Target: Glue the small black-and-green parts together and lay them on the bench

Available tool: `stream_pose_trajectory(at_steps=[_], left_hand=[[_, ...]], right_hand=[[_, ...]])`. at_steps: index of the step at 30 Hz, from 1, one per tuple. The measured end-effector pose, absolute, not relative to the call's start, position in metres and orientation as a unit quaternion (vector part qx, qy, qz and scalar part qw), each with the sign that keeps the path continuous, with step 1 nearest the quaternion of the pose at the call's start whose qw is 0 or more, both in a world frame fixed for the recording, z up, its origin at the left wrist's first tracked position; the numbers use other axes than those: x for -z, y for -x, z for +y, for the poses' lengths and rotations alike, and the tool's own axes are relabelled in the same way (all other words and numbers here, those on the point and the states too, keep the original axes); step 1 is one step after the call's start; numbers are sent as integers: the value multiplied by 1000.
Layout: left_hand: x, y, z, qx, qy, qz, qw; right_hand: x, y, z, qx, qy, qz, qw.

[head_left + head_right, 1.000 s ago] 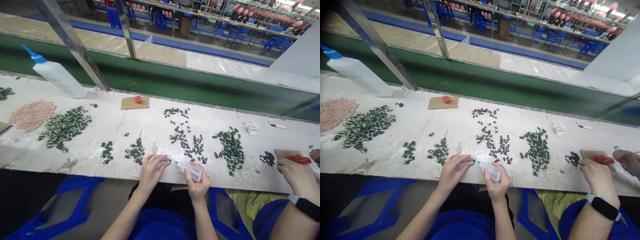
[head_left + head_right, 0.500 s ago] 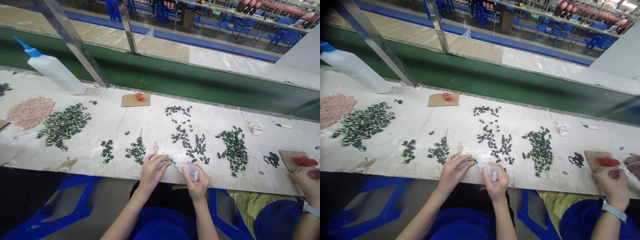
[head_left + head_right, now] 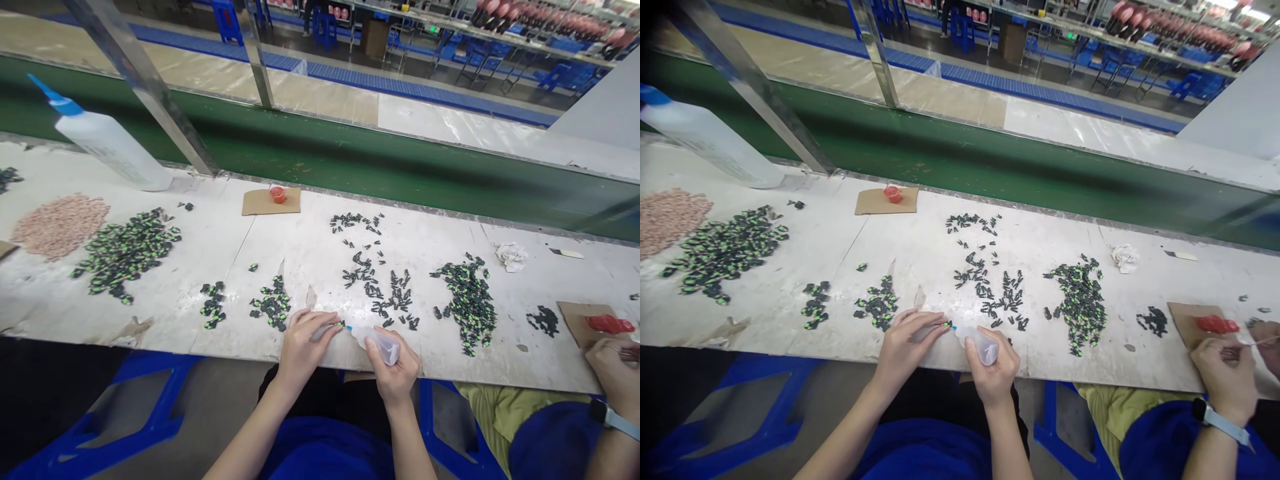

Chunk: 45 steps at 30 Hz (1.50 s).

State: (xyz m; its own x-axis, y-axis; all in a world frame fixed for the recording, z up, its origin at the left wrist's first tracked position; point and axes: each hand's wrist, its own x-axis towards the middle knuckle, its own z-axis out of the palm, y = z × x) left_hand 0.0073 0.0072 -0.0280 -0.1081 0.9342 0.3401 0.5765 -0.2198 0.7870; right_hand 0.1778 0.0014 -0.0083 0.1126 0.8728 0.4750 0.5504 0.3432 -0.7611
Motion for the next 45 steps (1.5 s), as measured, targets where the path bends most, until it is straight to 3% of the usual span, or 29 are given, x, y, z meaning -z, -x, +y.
stream_pose_trajectory(at_steps=[11,18,26,32,39,45], left_hand=[[25,-7,7,-438,-636,599,211],[28,-6,7,-445,-648,589,188],[27,-2,5,-464,-650,577,173],[19,19,-21,-535,-510,637,218],[-10,14,-25,-587,-437,643,225],[11,11,-15,-527,-550,613,209]], right_hand=[[9,-179,1,-197,571,-615,507],[12,-183,-1,-206,601,-490,597],[1,-145,23,-314,547,-542,555],[6,-119,35,-369,515,-623,459],[10,-119,36,-279,507,-691,434],[-2,-149,15,-247,520,-668,471]])
